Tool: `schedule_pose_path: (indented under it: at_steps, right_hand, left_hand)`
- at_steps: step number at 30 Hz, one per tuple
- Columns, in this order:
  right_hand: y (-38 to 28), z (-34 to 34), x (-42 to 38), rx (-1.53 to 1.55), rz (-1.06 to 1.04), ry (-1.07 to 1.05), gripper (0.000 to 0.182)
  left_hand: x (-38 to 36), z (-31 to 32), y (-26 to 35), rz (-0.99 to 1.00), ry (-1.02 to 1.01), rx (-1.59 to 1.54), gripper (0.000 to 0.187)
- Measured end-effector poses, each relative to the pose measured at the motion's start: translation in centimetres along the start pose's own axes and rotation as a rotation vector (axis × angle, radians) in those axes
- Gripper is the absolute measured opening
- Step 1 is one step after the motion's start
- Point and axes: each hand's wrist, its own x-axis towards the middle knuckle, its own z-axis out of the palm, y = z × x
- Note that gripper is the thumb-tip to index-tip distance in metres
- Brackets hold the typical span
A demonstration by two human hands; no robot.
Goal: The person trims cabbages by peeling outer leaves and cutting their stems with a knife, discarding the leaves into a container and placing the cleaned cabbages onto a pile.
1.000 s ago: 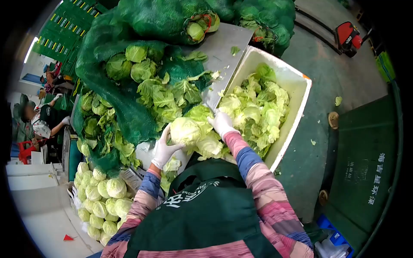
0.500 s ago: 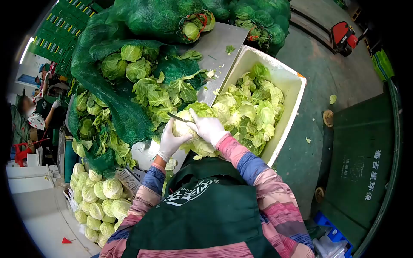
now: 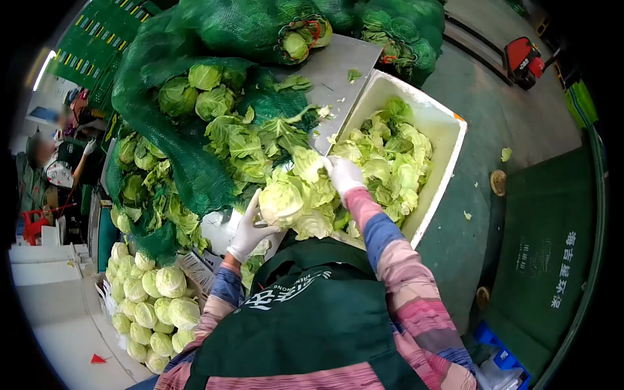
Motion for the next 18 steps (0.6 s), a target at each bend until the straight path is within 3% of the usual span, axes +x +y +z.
schedule_pose_path:
  at_steps: [2, 4, 5, 6, 7, 8, 11, 13, 14, 17, 18]
  right_hand:
    - [0.8, 0.9, -0.7, -0.023, 0.012, 0.055, 0.05]
    - [-2.7, -0.3, -2.3, 0.14, 0.041, -0.003, 0.061]
    - [-3.3, 0.2, -2.7, 0.244, -0.035, -0.054, 0.081]
    - [-6.2, -1.9, -4.3, 0.194, 0.008, -0.218, 0.097]
    - [-7.7, -2.4, -5.5, 0.098, -0.054, -0.241, 0.104]
    - [-6.5, 0.5, -5.5, 0.017, -0.196, -0.029, 0.105]
    - [-6.7, 1.7, -4.9, -0.019, -0.025, -0.068, 0.098]
    - [-6.2, 2.8, -3.9, 0.112, 0.047, -0.172, 0.071]
    - [-5.9, 3.4, -3.6, 0.119, 0.048, -0.175, 0.071]
    - [-4.5, 4.9, -3.4, 0.065, -0.26, 0.072, 0.029]
    - [-3.7, 4.6, -2.9, 0.011, -0.176, 0.033, 0.03]
  left_hand:
    - [-0.7, -0.6, 1.1, 0.016, -0.043, -0.046, 0.099]
    - [-0.5, -0.3, 0.9, -0.18, -0.023, -0.207, 0.1]
    - [0.3, 1.1, 0.0, -0.17, 0.134, -0.056, 0.095]
    - [0.8, 2.3, -0.3, -0.173, 0.136, -0.058, 0.095]
    - [1.2, 3.3, -0.4, -0.137, 0.232, -0.026, 0.093]
    - [1.5, 3.9, -0.5, -0.102, 0.323, 0.007, 0.09]
    - [0.8, 3.7, 1.2, -0.05, 0.249, 0.026, 0.091]
    - [0.2, 3.2, -0.5, 0.049, 0.189, -0.028, 0.088]
    - [0.0, 3.0, -1.3, 0.045, 0.189, -0.022, 0.088]
    - [-0.9, 2.5, -2.7, 0.081, 0.185, -0.168, 0.091]
    - [-1.1, 2.0, -2.8, 0.033, 0.152, -0.279, 0.088]
